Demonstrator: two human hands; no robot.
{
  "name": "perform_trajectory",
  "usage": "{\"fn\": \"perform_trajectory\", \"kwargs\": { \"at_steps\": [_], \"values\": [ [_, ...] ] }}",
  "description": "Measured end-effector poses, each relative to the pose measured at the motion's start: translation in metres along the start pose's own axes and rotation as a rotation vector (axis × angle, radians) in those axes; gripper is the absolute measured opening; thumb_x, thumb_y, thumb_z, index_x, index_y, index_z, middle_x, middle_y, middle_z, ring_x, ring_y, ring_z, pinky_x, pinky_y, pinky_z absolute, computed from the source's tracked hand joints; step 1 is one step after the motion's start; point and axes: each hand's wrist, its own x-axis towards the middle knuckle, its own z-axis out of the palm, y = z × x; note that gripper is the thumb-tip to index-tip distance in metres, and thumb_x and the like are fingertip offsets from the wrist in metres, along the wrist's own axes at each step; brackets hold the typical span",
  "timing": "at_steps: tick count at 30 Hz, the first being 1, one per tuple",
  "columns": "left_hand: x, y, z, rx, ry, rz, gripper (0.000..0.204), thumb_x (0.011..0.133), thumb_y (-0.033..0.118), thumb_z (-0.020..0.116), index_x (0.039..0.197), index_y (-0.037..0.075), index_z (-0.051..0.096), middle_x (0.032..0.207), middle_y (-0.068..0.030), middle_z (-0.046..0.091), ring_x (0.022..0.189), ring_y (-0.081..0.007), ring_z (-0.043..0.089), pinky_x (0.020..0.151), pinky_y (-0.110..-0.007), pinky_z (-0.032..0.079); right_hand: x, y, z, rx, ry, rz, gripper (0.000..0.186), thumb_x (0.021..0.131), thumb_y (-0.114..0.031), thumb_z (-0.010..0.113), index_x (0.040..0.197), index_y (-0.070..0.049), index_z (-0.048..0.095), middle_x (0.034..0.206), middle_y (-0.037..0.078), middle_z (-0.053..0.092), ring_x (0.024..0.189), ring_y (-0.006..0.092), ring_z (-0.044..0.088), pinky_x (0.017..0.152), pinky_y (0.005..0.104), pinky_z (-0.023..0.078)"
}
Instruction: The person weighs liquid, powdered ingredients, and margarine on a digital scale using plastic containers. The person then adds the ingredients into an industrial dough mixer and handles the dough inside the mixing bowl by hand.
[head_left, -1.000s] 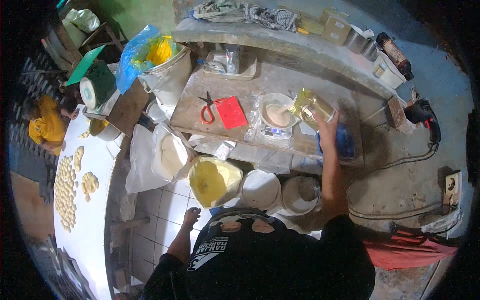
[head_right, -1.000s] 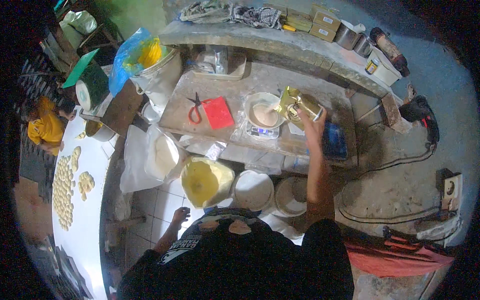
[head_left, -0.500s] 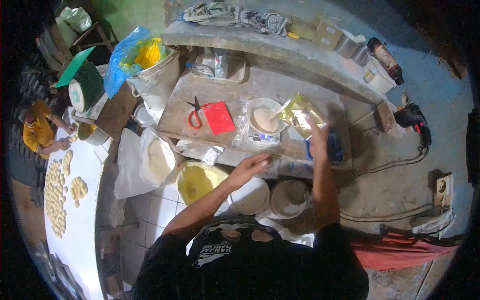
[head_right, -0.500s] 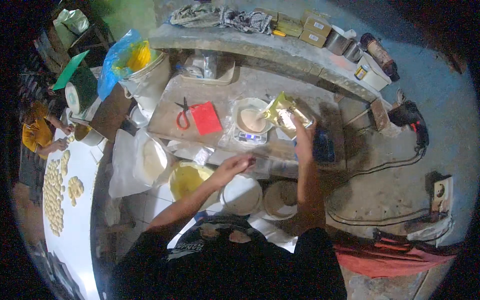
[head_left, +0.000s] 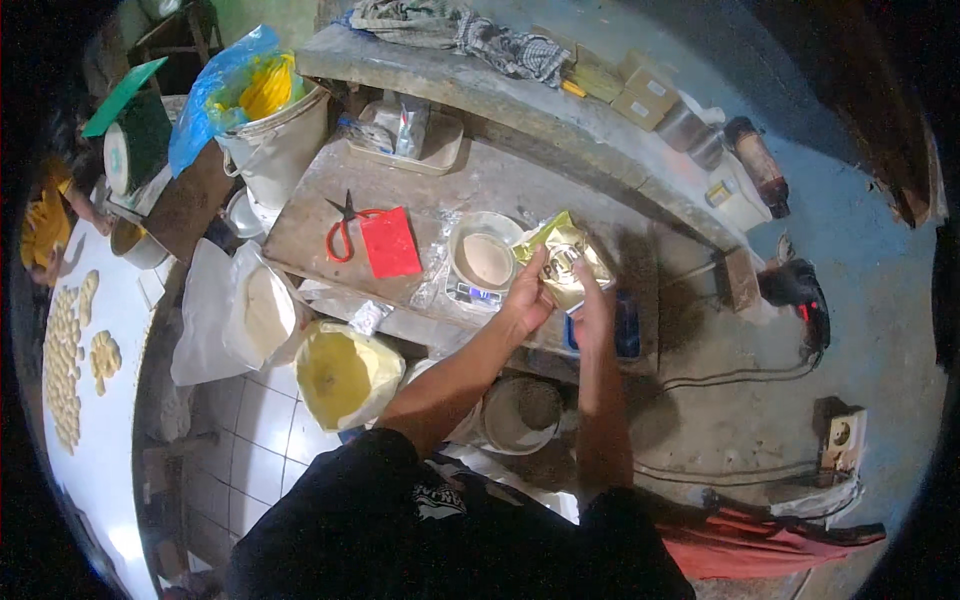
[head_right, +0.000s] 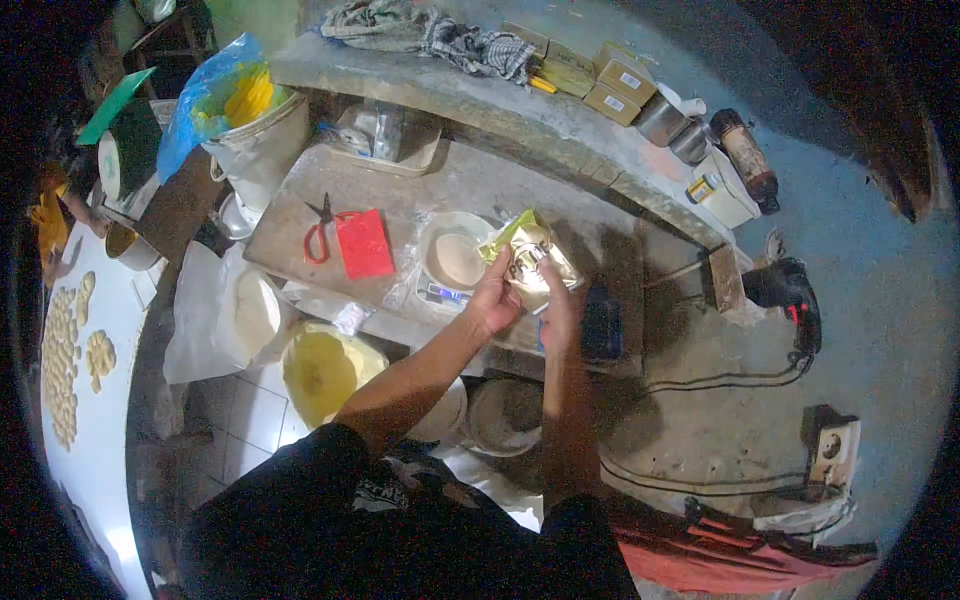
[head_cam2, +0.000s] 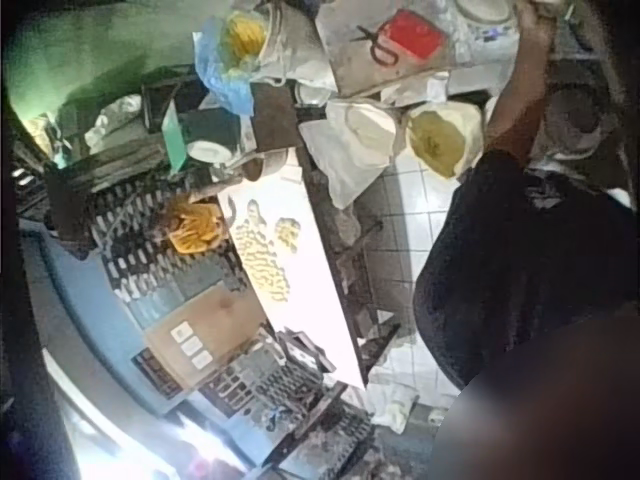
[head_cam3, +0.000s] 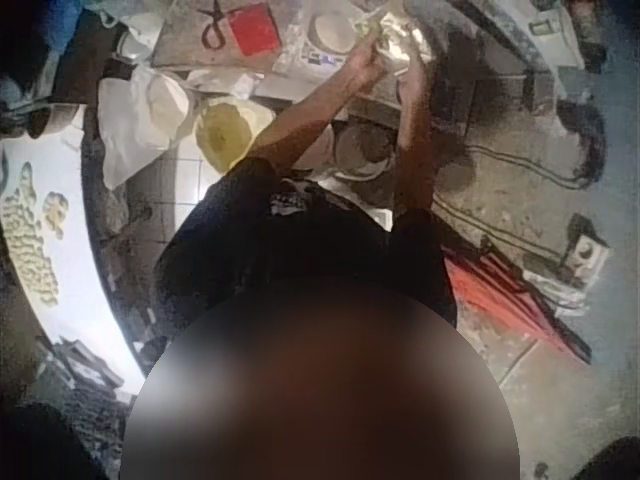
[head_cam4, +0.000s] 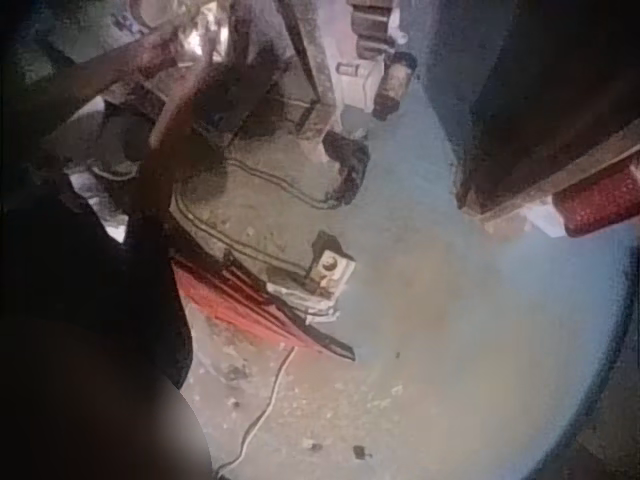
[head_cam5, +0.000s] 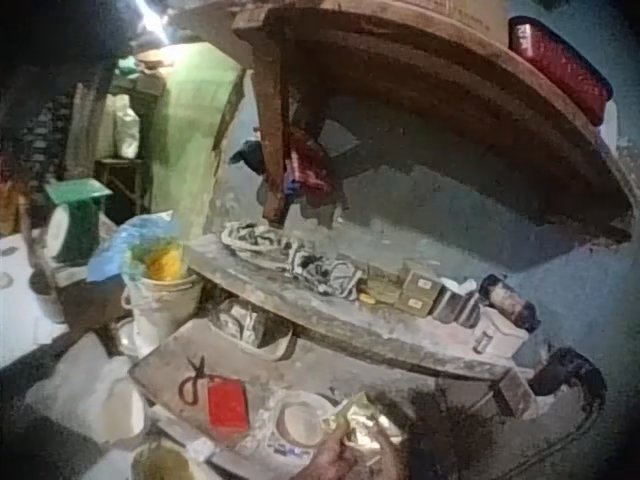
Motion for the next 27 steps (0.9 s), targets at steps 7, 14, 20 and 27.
{"fn": "perform_trajectory", "kwargs": {
  "at_steps": [7, 14, 20, 27],
  "values": [
    [0.009, 0.004, -0.017, -0.034, -0.010, 0.063, 0.052, 0.095, 0.046, 0.052, 0.131, 0.008, 0.049, 0.125, -0.0109, 0.060, 0.114, -0.0273, 0.058, 0.097, -0.047, 0.048, 0.009, 0.008, 0.003, -0.034, 0.012, 0.073, 0.053, 0.080, -0.011, 0.074, 0.127, -0.002, 0.052, 0.115, 0.010, 0.062, 0.100, 0.0203, 0.063, 0.083, 0.0341, 0.052],
    [-0.004, -0.004, -0.022, 0.033, 0.017, 0.116, 0.050, 0.097, 0.048, 0.048, 0.129, 0.009, 0.049, 0.122, -0.0091, 0.061, 0.110, -0.0235, 0.060, 0.092, -0.040, 0.051, 0.013, 0.015, -0.004, -0.026, 0.060, 0.052, 0.048, 0.083, -0.015, 0.073, 0.124, -0.002, 0.054, 0.114, 0.009, 0.063, 0.098, 0.0196, 0.064, 0.081, 0.0324, 0.053],
    [0.006, -0.002, -0.042, -0.024, 0.055, 0.081, 0.052, 0.096, 0.049, 0.048, 0.126, 0.006, 0.052, 0.120, -0.0093, 0.062, 0.107, -0.0203, 0.062, 0.095, -0.034, 0.049, 0.014, 0.021, -0.006, -0.027, 0.084, 0.068, 0.044, 0.086, -0.018, 0.071, 0.123, -0.002, 0.055, 0.110, 0.009, 0.064, 0.092, 0.0193, 0.065, 0.076, 0.0315, 0.055],
    [0.005, -0.004, -0.042, -0.037, 0.043, 0.095, 0.046, 0.099, 0.048, 0.043, 0.122, 0.009, 0.053, 0.107, -0.0043, 0.064, 0.088, -0.0154, 0.059, 0.078, -0.030, 0.049, 0.011, 0.022, -0.006, -0.021, 0.101, 0.084, 0.042, 0.085, -0.017, 0.071, 0.122, -0.002, 0.055, 0.108, 0.010, 0.064, 0.088, 0.0196, 0.066, 0.071, 0.0315, 0.056]
  ]
}}
